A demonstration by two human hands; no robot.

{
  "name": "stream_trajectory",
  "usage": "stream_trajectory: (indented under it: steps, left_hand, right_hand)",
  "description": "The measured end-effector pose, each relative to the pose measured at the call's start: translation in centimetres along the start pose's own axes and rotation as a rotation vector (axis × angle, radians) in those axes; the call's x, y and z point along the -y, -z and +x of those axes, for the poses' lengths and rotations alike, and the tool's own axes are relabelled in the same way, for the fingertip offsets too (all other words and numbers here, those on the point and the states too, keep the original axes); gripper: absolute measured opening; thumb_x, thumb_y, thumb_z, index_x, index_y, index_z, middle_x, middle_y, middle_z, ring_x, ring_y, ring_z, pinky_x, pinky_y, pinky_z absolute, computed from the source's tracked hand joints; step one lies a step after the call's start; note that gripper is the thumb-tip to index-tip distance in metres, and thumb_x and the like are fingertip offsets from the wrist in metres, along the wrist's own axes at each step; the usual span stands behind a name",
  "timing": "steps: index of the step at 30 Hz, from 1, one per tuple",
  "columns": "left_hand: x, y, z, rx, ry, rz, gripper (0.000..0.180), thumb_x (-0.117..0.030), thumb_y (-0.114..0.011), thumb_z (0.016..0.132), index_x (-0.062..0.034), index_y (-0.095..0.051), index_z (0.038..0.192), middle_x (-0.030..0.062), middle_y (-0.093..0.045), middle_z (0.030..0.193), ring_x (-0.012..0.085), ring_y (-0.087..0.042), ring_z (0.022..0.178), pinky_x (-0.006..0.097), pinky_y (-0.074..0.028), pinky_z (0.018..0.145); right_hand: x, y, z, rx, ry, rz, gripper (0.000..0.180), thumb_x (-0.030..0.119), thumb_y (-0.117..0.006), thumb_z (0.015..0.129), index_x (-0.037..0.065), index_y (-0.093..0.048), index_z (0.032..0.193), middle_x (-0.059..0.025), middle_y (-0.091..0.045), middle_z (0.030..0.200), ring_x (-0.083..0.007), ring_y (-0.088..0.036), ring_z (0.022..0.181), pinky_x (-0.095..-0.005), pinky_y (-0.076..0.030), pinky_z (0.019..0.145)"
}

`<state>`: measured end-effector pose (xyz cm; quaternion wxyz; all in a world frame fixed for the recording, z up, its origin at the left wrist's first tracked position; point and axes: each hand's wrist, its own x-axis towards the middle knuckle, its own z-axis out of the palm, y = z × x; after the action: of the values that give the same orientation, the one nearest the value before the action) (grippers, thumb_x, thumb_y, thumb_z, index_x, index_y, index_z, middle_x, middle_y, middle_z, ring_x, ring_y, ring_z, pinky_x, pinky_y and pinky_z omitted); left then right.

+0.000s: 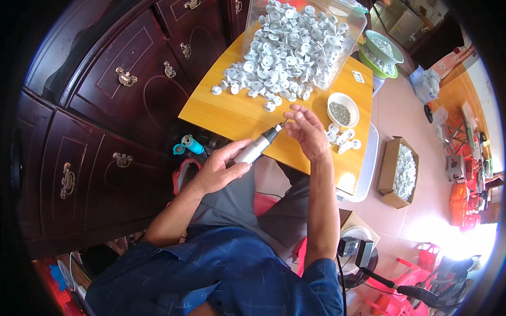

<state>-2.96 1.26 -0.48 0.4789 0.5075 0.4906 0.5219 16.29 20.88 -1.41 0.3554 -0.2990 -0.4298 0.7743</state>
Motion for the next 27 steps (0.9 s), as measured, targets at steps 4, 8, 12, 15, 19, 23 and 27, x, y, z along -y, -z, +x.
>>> stream_trajectory:
  steps: [4, 8, 12, 15, 19, 23, 27]
  left_hand:
    - [0.2, 0.3, -0.1, -0.091, -0.028, 0.061, 0.056, -0.015, -0.069, 0.090, 0.0056, -0.048, 0.137, 0.0142, -0.065, 0.115, 0.0150, -0.062, 0.097, 0.029, -0.050, 0.083]
    - [0.2, 0.8, -0.2, -0.076, -0.026, 0.098, 0.058, -0.012, -0.067, 0.092, 0.0046, -0.043, 0.142, 0.0061, -0.062, 0.107, 0.0067, -0.055, 0.080, 0.023, -0.048, 0.069]
    - [0.4, 1.3, -0.4, -0.086, -0.048, 0.104, 0.058, -0.012, -0.067, 0.092, 0.0046, -0.043, 0.142, 0.0061, -0.062, 0.106, 0.0069, -0.055, 0.080, 0.023, -0.048, 0.070]
    - [0.2, 1.4, -0.5, -0.092, -0.049, 0.121, 0.057, -0.011, -0.067, 0.092, 0.0049, -0.043, 0.142, 0.0060, -0.062, 0.106, 0.0067, -0.055, 0.080, 0.023, -0.048, 0.070]
    - [0.2, 1.4, -0.5, -0.097, -0.047, 0.114, 0.057, -0.012, -0.067, 0.092, 0.0053, -0.043, 0.142, 0.0067, -0.062, 0.109, 0.0067, -0.055, 0.081, 0.023, -0.048, 0.071]
    - [0.3, 1.1, -0.3, -0.090, -0.067, 0.124, 0.058, -0.013, -0.067, 0.092, 0.0054, -0.043, 0.142, 0.0076, -0.062, 0.111, 0.0072, -0.056, 0.082, 0.024, -0.048, 0.072]
    - [0.3, 0.9, -0.4, -0.080, -0.072, 0.128, 0.058, -0.013, -0.067, 0.092, 0.0054, -0.043, 0.142, 0.0083, -0.062, 0.110, 0.0077, -0.056, 0.081, 0.024, -0.048, 0.071]
  right_hand:
    - [0.5, 0.6, 3.1, -0.278, 0.227, -0.544, 0.034, 0.018, -0.063, 0.094, 0.002, -0.058, 0.124, -0.0084, -0.067, 0.108, -0.0154, -0.067, 0.084, -0.0270, -0.053, 0.073]
    - [-0.3, 2.0, 6.7, -0.481, 0.499, -1.204, 0.035, 0.010, -0.063, 0.086, 0.004, -0.061, 0.120, -0.0178, -0.060, 0.122, -0.0320, -0.065, 0.099, -0.0396, -0.052, 0.084]
    - [-0.8, 2.8, 8.4, -0.491, 0.727, -1.465, 0.039, 0.008, -0.063, 0.082, 0.011, -0.063, 0.120, -0.0200, -0.061, 0.121, -0.0377, -0.062, 0.103, -0.0461, -0.050, 0.089]
    - [-0.6, 3.0, 8.6, -0.454, 0.615, -1.374, 0.030, 0.009, -0.062, 0.083, 0.011, -0.066, 0.113, -0.0183, -0.062, 0.116, -0.0376, -0.061, 0.104, -0.0455, -0.048, 0.091]
    - [-1.1, 2.4, 8.1, -0.485, 0.583, -1.395, 0.019, 0.010, -0.063, 0.084, 0.010, -0.065, 0.103, -0.0171, -0.063, 0.107, -0.0366, -0.062, 0.096, -0.0461, -0.049, 0.084]
    - [-1.6, 2.2, 7.7, -0.460, 0.601, -1.479, 0.014, 0.011, -0.066, 0.085, 0.009, -0.063, 0.098, -0.0160, -0.062, 0.097, -0.0343, -0.063, 0.087, -0.0452, -0.050, 0.077]
    - [-1.9, 1.5, 6.4, -0.418, 0.632, -1.309, 0.015, 0.010, -0.065, 0.084, 0.009, -0.065, 0.099, -0.0147, -0.063, 0.093, -0.0305, -0.065, 0.082, -0.0408, -0.052, 0.074]
